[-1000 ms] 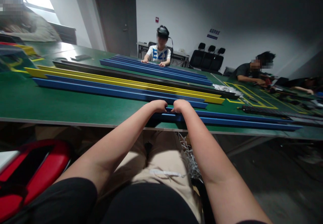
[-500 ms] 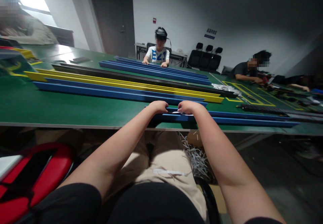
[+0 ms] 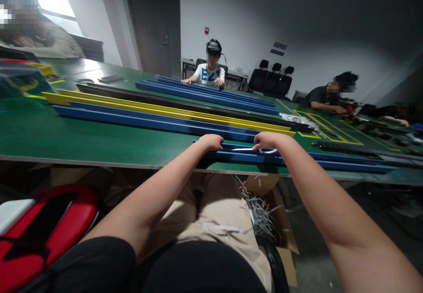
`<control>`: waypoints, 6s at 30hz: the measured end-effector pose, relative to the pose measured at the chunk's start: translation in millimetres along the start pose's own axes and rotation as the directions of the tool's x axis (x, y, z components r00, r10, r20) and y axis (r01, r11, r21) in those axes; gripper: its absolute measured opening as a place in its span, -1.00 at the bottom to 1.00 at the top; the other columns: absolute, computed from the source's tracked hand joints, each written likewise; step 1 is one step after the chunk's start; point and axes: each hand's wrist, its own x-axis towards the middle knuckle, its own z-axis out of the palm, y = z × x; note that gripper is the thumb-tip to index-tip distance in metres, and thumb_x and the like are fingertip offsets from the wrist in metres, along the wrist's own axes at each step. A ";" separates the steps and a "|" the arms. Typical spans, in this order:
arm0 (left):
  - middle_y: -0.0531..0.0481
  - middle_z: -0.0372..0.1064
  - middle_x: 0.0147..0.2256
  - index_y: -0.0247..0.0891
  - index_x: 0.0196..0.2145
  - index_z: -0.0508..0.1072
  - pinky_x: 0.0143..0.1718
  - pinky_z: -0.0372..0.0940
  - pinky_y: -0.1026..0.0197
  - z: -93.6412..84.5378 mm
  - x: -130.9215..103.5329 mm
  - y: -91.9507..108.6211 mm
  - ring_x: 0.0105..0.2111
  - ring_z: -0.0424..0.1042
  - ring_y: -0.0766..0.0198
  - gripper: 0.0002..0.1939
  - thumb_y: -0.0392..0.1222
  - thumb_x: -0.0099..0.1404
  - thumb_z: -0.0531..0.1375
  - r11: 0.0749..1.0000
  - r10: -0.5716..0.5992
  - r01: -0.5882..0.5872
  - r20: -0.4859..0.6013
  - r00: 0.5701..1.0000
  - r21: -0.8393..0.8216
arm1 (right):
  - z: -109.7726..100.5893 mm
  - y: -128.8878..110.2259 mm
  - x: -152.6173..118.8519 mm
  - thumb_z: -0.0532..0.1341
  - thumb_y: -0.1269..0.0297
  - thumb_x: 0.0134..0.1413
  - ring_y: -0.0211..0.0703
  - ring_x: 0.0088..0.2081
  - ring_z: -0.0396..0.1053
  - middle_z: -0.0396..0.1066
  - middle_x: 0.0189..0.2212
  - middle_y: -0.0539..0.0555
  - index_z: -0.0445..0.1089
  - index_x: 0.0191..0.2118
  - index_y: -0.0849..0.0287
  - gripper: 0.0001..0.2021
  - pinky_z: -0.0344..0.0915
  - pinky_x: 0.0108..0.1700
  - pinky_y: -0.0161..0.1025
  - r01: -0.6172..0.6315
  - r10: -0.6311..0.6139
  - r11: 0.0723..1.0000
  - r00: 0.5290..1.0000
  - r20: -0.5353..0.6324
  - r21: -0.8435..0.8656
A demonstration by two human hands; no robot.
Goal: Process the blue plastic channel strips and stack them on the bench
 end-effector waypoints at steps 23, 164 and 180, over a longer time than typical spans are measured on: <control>-0.08 0.57 -0.09 -0.10 -0.07 0.55 -0.18 0.34 0.19 -1.8 -2.0 1.3 -0.11 0.52 0.06 -0.60 0.05 0.18 0.19 1.000 0.001 -0.001 -0.006 1.000 0.004 | 41.9 -12.1 13.8 0.26 0.01 0.14 0.20 -0.01 0.49 0.52 -0.04 0.37 0.57 -0.04 0.21 -0.58 0.39 -0.03 -0.03 -0.071 0.052 0.986 0.991 -0.123 -0.151; -0.11 0.58 -0.14 -0.17 -0.11 0.58 -0.23 0.33 0.22 6.7 -2.2 26.4 -0.17 0.52 0.08 -0.66 -0.04 0.17 0.28 1.000 0.000 0.000 -0.010 1.000 0.012 | 36.0 -102.7 -16.6 0.30 0.25 0.14 0.14 0.04 0.48 0.50 0.02 0.40 0.55 0.05 0.26 -0.63 0.40 0.05 -0.07 -0.173 0.179 0.984 0.958 -0.226 0.048; -0.14 0.59 -0.16 -0.13 -0.13 0.61 -0.15 0.38 0.17 12.3 12.3 74.3 -0.18 0.55 0.07 -0.70 -0.01 0.26 0.21 1.000 0.013 -0.014 -0.054 0.998 -0.013 | 47.1 -100.5 -18.8 0.25 0.26 0.20 0.13 -0.02 0.52 0.54 -0.06 0.42 0.58 -0.06 0.29 -0.71 0.38 0.02 -0.07 -0.163 0.183 0.982 0.941 -0.286 0.091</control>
